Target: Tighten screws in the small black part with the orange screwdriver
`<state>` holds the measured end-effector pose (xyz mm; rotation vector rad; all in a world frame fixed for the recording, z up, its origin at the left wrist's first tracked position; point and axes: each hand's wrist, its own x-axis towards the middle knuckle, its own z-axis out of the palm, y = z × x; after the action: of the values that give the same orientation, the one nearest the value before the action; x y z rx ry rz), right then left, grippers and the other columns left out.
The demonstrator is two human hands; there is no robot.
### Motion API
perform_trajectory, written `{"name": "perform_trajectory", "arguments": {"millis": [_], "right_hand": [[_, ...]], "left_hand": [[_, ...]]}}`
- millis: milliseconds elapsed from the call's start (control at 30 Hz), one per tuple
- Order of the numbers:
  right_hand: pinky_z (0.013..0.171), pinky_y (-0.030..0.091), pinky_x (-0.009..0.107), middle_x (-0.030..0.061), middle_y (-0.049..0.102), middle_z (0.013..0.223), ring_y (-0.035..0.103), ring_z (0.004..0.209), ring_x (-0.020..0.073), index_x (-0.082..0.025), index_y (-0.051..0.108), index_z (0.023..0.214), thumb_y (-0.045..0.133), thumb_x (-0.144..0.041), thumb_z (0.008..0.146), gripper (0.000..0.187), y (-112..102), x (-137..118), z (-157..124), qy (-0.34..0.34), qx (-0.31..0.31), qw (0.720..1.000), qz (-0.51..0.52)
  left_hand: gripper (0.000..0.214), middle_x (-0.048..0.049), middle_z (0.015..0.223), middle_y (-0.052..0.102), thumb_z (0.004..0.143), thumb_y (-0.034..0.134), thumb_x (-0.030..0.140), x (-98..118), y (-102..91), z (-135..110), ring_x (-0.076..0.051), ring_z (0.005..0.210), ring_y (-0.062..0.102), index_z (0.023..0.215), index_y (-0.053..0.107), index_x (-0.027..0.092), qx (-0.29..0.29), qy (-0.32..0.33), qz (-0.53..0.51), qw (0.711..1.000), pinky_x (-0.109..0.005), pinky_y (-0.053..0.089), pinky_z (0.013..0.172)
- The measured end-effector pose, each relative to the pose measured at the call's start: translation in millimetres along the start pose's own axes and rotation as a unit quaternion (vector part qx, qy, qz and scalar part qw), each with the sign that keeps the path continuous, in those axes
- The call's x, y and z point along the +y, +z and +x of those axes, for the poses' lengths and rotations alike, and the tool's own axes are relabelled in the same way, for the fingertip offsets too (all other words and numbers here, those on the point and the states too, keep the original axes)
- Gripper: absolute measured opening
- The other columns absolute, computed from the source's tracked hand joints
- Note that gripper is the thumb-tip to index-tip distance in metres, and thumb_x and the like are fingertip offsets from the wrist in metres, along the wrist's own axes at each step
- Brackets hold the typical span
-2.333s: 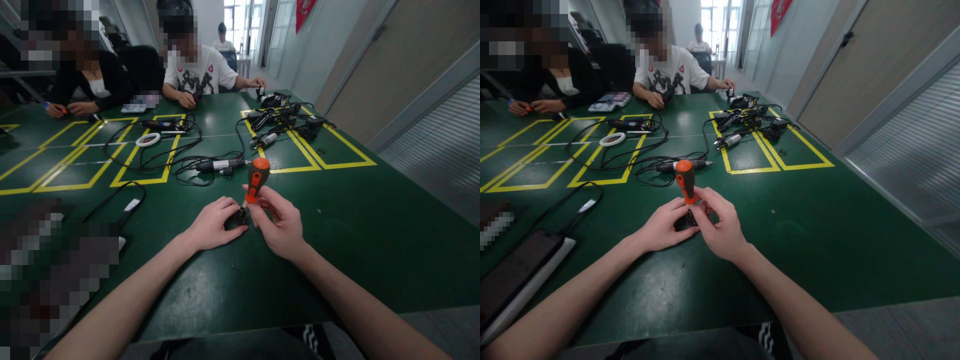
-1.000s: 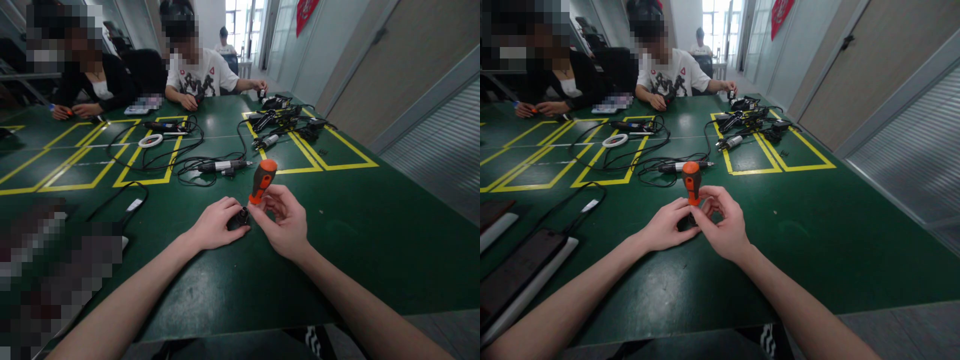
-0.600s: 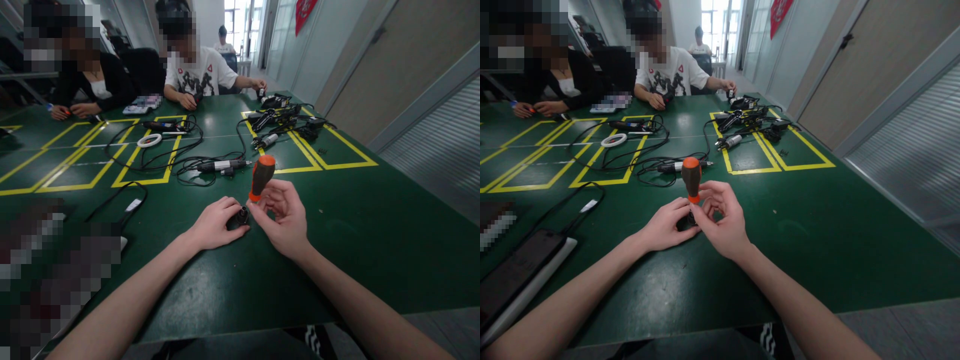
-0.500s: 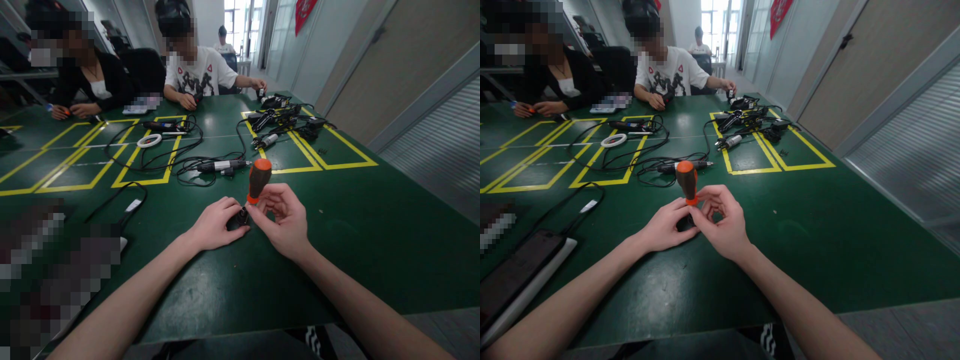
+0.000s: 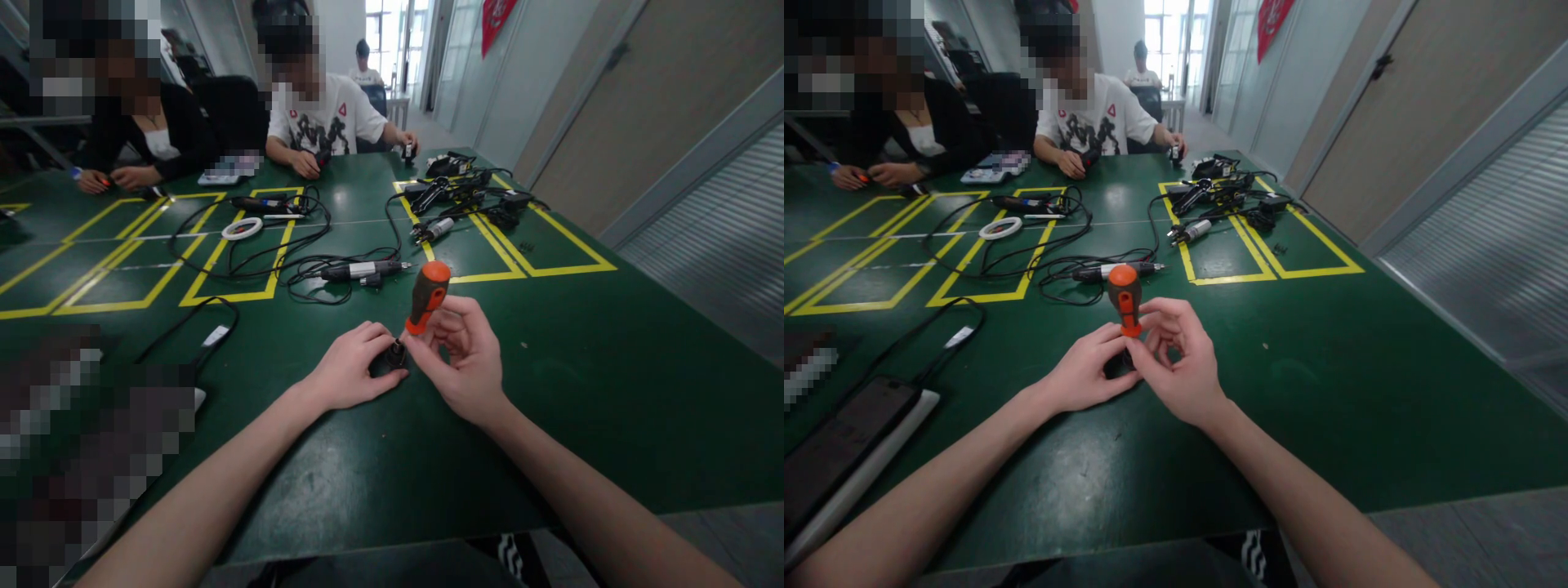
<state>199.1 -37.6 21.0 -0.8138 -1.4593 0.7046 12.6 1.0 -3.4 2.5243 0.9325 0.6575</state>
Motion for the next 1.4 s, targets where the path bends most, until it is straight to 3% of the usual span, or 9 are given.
{"name": "perform_trajectory", "arguments": {"millis": [100,300,533,767,1067,1233,1400], "right_hand": [[0.049,0.048,0.024,-0.0006,0.074,0.09,0.059,0.057,0.0094,-0.025,0.063,0.113,0.072,-0.015,0.092,0.026,-0.1,0.5,-0.2,-0.003,-0.006,1.0,-0.002],[0.052,0.049,0.026,0.0007,0.073,0.09,0.056,0.057,0.0092,-0.023,0.065,0.127,0.065,-0.017,0.098,0.03,-1.8,1.0,-0.9,0.019,-0.056,0.998,0.01],[0.051,0.045,0.023,-0.0015,0.073,0.089,0.053,0.056,0.0073,-0.026,0.056,0.126,0.064,-0.017,0.098,0.03,0.7,5.0,-2.2,0.024,-0.038,0.998,0.04],[0.052,0.046,0.022,-0.0034,0.073,0.088,0.056,0.056,0.0077,-0.028,0.052,0.126,0.063,-0.015,0.099,0.032,1.7,2.5,-2.1,0.011,-0.041,0.998,0.043],[0.052,0.048,0.022,-0.0025,0.073,0.088,0.059,0.058,0.0082,-0.025,0.064,0.109,0.076,-0.014,0.091,0.024,1.6,3.2,-0.5,0.014,-0.013,0.999,0.036],[0.056,0.051,0.025,-0.0018,0.069,0.086,0.059,0.06,0.0092,-0.024,0.073,0.11,0.069,-0.014,0.094,0.019,-0.8,-0.4,2.3,-0.02,-0.024,0.999,-0.014],[0.058,0.053,0.027,0.0,0.07,0.087,0.063,0.067,0.0117,-0.023,0.075,0.116,0.068,-0.015,0.096,0.023,-1.9,-1.2,3.1,-0.023,-0.015,0.998,-0.05]], "left_hand": [[0.023,-0.0113,0.112,0.073,0.095,0.072,0.037,-0.6,0.2,0.0,-0.027,0.101,0.068,0.107,0.071,0.017,-0.002,0.0,0.0,1.0,-0.042,0.06,0.087],[0.022,-0.0092,0.115,0.072,0.095,0.072,0.036,-0.9,0.2,-1.3,-0.027,0.109,0.069,0.112,0.072,0.022,0.0,-0.003,-0.008,1.0,-0.043,0.059,0.097],[0.023,-0.0097,0.106,0.071,0.095,0.072,0.038,-0.1,-0.8,0.5,-0.026,0.096,0.067,0.106,0.07,0.018,-0.01,-0.003,0.017,1.0,-0.04,0.058,0.082],[0.019,-0.0084,0.105,0.071,0.095,0.071,0.037,-0.5,-0.6,0.2,-0.025,0.096,0.066,0.103,0.068,0.019,-0.002,0.002,0.011,1.0,-0.038,0.057,0.082],[0.023,-0.0112,0.114,0.073,0.096,0.071,0.036,0.0,-0.8,0.5,-0.027,0.1,0.068,0.108,0.071,0.016,-0.002,0.007,0.006,1.0,-0.042,0.059,0.086],[0.023,-0.012,0.117,0.073,0.095,0.071,0.036,-0.2,-0.9,1.3,-0.027,0.103,0.068,0.108,0.071,0.017,-0.001,0.007,0.008,1.0,-0.043,0.06,0.089],[0.025,-0.0105,0.104,0.072,0.095,0.073,0.039,-0.7,-1.0,0.5,-0.026,0.094,0.067,0.103,0.071,0.016,0.001,0.007,0.021,1.0,-0.041,0.059,0.081]]}}
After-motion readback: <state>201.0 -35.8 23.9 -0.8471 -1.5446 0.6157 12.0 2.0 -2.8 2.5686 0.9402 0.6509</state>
